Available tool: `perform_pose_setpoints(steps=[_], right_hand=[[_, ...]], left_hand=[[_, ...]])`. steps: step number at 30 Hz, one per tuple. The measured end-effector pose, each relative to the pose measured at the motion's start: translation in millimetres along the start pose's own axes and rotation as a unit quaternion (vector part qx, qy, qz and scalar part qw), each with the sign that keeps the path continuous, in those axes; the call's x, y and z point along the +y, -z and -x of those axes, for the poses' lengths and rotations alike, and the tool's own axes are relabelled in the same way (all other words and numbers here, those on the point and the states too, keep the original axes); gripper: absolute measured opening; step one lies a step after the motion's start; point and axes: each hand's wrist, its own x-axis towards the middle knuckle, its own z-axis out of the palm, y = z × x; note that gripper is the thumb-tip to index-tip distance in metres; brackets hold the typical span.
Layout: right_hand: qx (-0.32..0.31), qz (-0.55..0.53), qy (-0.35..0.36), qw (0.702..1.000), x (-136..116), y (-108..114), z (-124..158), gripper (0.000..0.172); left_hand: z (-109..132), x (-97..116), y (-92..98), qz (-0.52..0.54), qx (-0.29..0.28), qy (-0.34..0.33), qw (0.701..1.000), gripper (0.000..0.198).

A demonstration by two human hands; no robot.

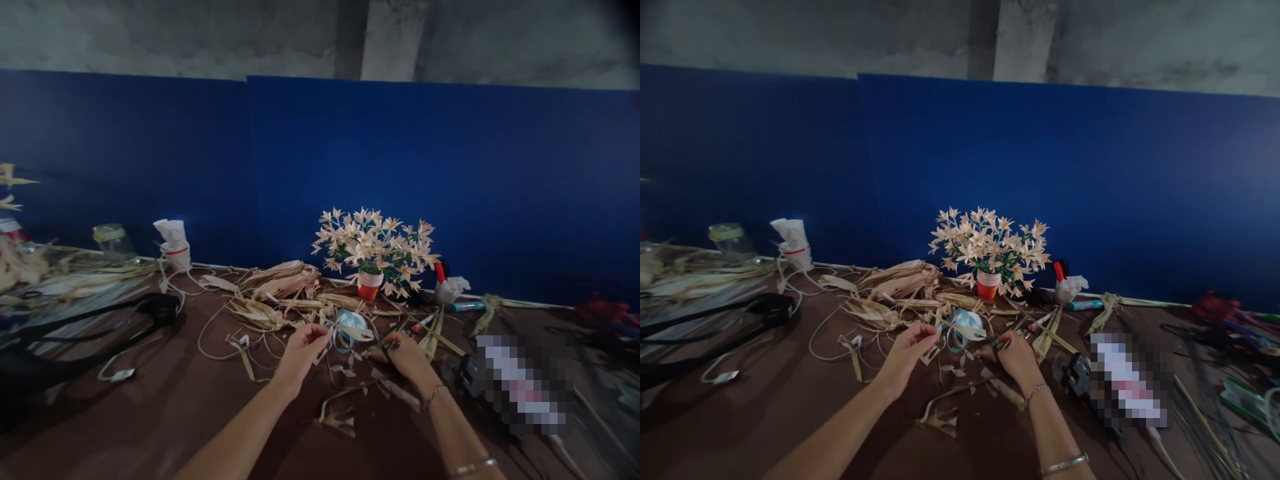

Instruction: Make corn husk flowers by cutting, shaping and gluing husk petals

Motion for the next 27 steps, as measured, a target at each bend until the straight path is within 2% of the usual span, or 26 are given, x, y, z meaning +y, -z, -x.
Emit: perform_pose_setpoints(steps=[2,6,8,9,11,13,14,15,17,20,23,27], right_hand=[[-0.016,-0.025,-0.016,0.999,-2,0,1,0.027],[-0.106,-0.118,-0.065,0.985,-5,2,4,0.035],[-0.118,-0.13,-0.061,0.983,-7,5,6,0.035],[-0.105,-0.126,-0.052,0.985,-10,6,7,0.033],[-0.042,-0.112,-0.007,0.993,-19,6,12,0.027],[0.029,-0.109,0.093,0.989,-34,3,21,0.022],[0.03,-0.127,0.156,0.979,-42,1,26,0.024],[0.0,-0.146,0.221,0.964,-49,-2,31,0.026],[-0.016,-0.164,0.284,0.944,-61,-7,40,0.022],[0.001,-0.142,0.307,0.941,-65,-14,45,0.011],[0.004,-0.099,0.323,0.941,-60,-17,44,0.008],[0.01,-0.044,0.348,0.937,-56,-16,42,0.008]], left_hand=[[0,0,0.3,-0.004,0.007,-0.003,1.0,0.021],[-1,-2,0.6,-0.038,0.002,-0.008,0.999,0.016],[0,-3,0.3,-0.068,0.004,-0.015,0.998,0.014],[0,-2,0.0,-0.085,0.003,-0.025,0.996,0.012],[2,0,-0.8,-0.118,0.003,-0.059,0.991,0.008],[5,1,-1.7,-0.152,-0.013,-0.102,0.983,0.007],[7,2,-2.1,-0.171,-0.024,-0.125,0.977,0.009],[8,1,-2.5,-0.189,-0.035,-0.146,0.97,0.013],[10,0,-3.2,-0.225,-0.052,-0.18,0.956,0.021],[11,-4,-3.8,-0.271,-0.069,-0.203,0.938,0.027],[11,-6,-3.3,-0.322,-0.081,-0.219,0.917,0.027],[11,-2,-1.9,-0.426,-0.087,-0.269,0.86,0.018]])
